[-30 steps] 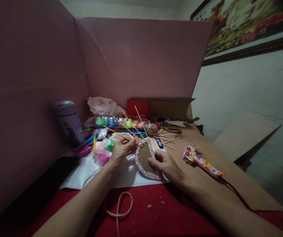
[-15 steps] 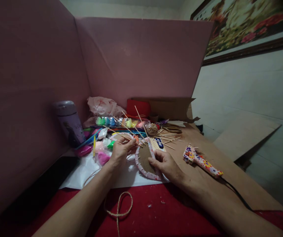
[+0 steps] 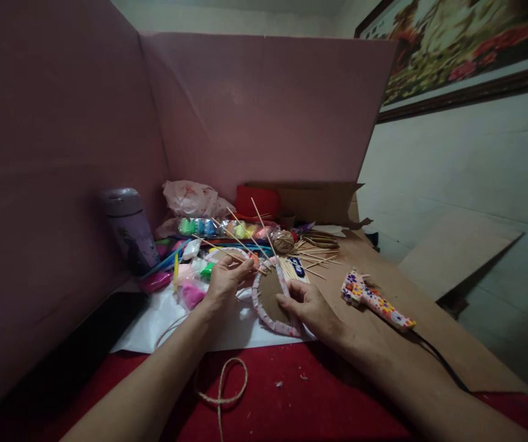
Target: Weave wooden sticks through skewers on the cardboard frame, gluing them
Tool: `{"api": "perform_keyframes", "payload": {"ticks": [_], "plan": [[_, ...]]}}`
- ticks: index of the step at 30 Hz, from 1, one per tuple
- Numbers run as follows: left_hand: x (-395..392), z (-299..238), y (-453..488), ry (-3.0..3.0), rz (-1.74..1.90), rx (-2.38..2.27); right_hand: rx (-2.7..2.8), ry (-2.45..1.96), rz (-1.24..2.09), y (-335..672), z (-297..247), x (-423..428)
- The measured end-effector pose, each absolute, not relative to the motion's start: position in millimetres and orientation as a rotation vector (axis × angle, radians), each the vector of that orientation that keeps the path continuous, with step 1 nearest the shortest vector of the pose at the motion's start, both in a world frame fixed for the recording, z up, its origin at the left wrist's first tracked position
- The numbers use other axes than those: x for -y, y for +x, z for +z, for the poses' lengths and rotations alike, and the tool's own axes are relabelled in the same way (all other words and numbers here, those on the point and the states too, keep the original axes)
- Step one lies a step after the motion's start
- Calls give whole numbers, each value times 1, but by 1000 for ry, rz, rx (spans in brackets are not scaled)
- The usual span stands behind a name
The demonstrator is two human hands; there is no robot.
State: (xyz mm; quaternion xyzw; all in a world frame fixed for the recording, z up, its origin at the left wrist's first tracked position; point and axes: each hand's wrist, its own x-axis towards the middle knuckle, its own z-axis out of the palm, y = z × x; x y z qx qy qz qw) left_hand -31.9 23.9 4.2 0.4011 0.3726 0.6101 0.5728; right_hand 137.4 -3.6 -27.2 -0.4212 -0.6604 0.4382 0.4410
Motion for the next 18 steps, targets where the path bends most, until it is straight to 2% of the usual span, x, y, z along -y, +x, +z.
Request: {"api": "perform_keyframes", "payload": {"ticks": [18], "plan": [[-25,2,-33,955,1428,-856,1630,-1057,1088,137,-26,5]]}}
